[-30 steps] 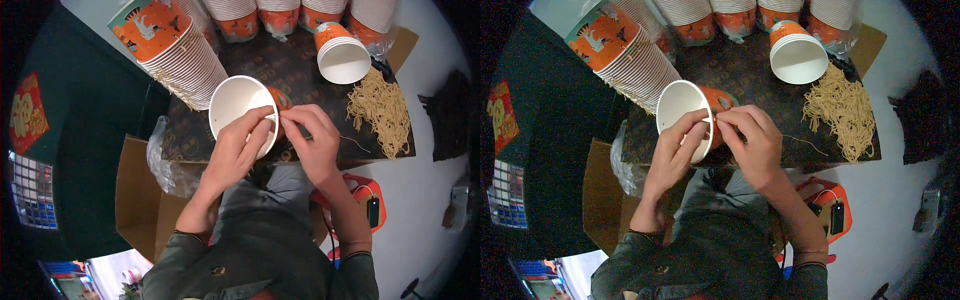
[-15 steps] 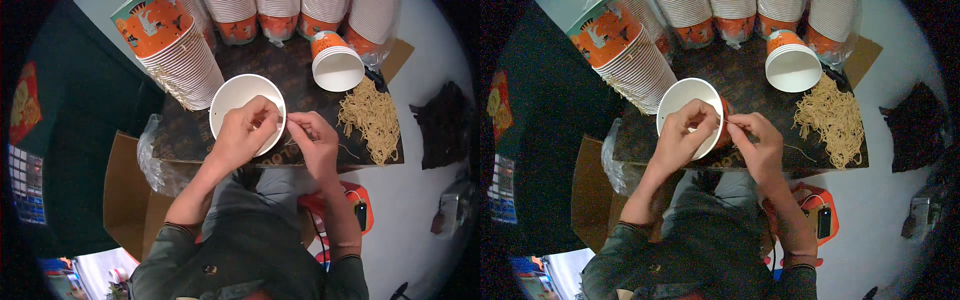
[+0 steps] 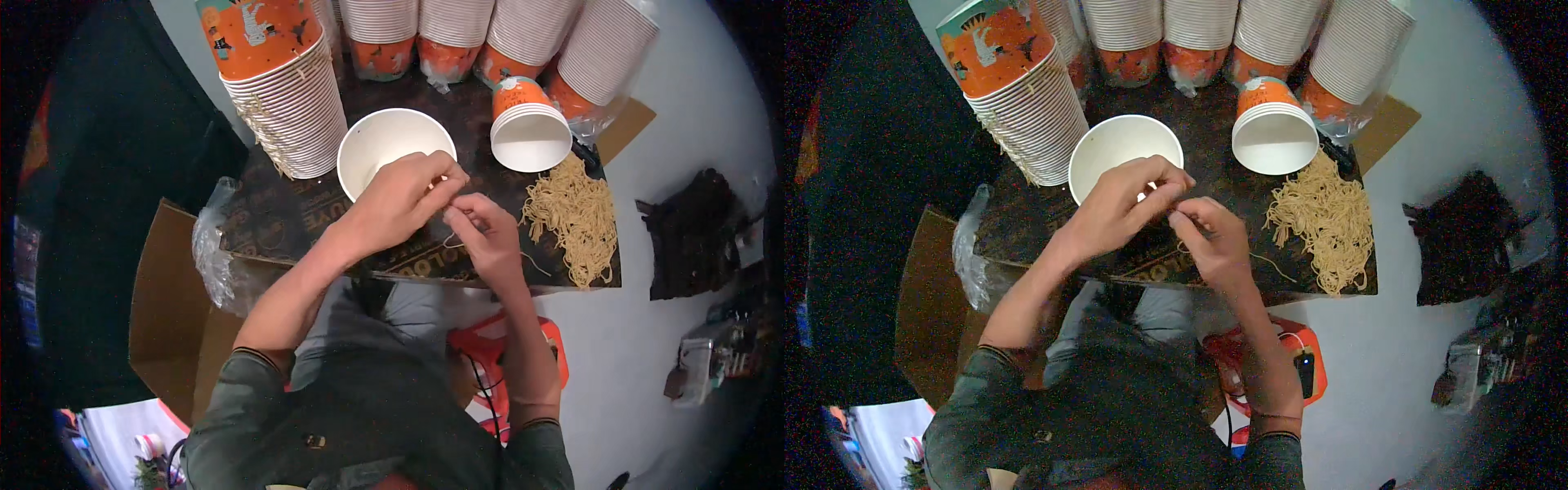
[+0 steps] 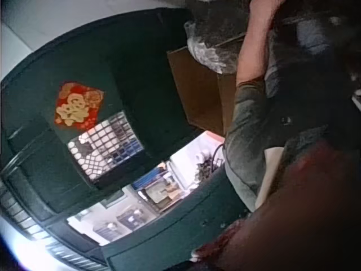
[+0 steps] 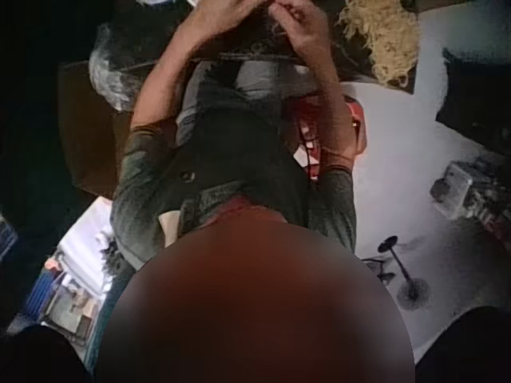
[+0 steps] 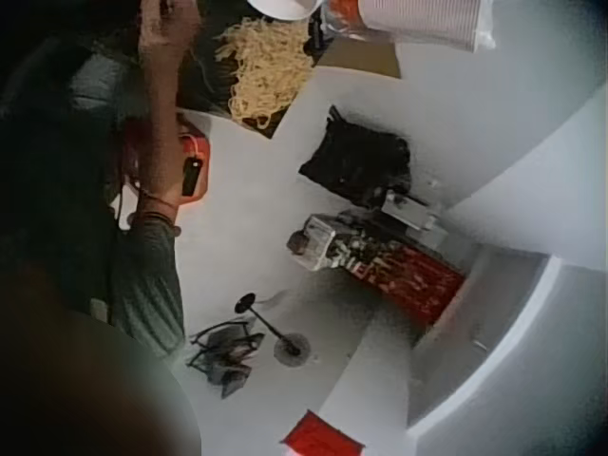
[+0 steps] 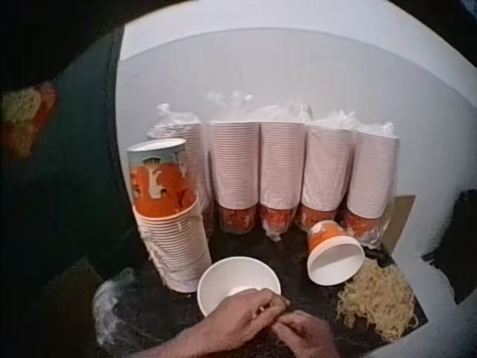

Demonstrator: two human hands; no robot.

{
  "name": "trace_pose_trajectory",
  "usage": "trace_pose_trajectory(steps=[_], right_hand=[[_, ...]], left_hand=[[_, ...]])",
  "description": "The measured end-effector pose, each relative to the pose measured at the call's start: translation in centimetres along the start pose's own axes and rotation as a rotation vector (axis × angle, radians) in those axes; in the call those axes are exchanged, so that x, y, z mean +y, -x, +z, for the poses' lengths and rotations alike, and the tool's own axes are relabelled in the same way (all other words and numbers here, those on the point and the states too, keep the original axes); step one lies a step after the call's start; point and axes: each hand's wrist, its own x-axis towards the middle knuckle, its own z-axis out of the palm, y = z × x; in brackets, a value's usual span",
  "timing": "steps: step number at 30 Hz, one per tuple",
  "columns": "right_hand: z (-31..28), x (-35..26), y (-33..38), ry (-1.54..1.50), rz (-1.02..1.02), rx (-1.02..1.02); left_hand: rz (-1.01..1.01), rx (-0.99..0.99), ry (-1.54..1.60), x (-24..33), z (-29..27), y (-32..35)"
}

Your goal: Attaching elastic strings to pre-punched holes in paper cups.

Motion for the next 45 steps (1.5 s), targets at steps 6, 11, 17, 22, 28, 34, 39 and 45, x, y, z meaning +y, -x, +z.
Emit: trace_pose_trajectory(steps=[6,11,17,22,28,34,39,45], right_hand=[[-1.1,-1.6,-0.3,-0.011,0.184,0.047],[-0.7,-2.2,-1.2,0.012,0.125,0.068],[0.5,-1.3,-2.3,-0.118,0.121,0.079],[0.2,0.7,-2.7,-0.291,0.103,0.046],[0.3,0.4,-2.3,-0.241,0.086,0.07],[-0.1,-0.2,-1.7,-0.208,0.043,0.129],[-0.8,-0.8,-1.6,-0.221,0.128,0.054],[-3.8,-3.7,-1.2,0.448,0.057,-0.09]], left_hand=[[-0.252,-0.054,0.107,-0.7,-0.9,-1.4],[-0.267,-0.055,0.376,-2.7,-0.5,-1.3],[-0.351,-0.114,0.672,-2.4,-0.4,-1.3],[-0.382,-0.161,0.661,-2.2,-0.8,-1.3],[-0.465,-0.1,0.648,-1.0,-1.3,-0.8],[-0.435,-0.221,0.445,-0.1,-1.7,-0.6],[-0.332,-0.133,0.422,-1.3,-1.0,-0.6],[-0.361,-0.111,0.479,-2.4,-0.6,-0.5]])
